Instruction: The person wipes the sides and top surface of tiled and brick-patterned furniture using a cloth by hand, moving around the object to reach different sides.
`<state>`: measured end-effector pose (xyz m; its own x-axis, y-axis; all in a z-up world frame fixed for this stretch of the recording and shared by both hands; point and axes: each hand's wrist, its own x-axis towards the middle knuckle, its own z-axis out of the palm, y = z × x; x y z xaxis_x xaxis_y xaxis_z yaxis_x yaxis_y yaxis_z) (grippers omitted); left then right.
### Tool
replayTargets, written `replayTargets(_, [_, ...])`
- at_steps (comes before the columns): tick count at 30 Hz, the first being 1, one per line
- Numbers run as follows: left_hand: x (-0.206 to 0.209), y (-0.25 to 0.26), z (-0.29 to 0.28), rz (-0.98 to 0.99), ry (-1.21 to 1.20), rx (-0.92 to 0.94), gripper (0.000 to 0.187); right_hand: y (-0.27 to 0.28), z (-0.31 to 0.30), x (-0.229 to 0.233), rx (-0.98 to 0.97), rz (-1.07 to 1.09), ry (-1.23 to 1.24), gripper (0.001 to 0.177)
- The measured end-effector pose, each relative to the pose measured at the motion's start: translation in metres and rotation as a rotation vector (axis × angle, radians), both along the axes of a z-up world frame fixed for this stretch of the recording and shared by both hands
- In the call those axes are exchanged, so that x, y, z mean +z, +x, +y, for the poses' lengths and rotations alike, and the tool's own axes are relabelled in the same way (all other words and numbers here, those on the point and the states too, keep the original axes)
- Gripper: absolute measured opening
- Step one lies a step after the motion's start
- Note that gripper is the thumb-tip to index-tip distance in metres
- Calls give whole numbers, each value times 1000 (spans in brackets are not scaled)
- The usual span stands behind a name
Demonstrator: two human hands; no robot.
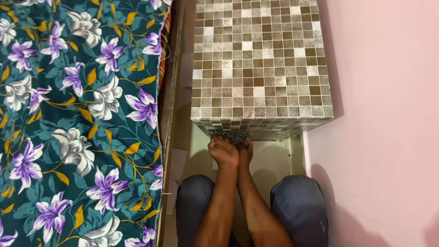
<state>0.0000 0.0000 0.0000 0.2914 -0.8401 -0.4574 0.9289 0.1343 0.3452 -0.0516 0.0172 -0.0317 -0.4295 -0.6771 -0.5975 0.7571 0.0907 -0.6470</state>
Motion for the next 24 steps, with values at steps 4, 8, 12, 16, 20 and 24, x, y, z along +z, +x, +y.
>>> replayTargets(4, [118,-51,52,-92,-341,-212,74,-45,5,55,-232,345,-181,34])
replayTargets(8, [249,-84,72,-449,-585,-674,90,-105,11,167,-407,1279,-477,34])
replayTargets(12, [251,-111,55,-431,-577,-901,75,-143,10,205,-499,862,-512,27])
replayTargets(16, [138,-131,24,-334,-571,-687,37,-148,2,145,-594,1294,-312,28])
replayTargets(20, [30,-116,8,-397,-315,-884,31,-137,-10,32,-536,895,-108,24])
replayTargets(24, [3,-95,-15,-893,283,-1339,31,-120,-11,-32,-129,286,319,22])
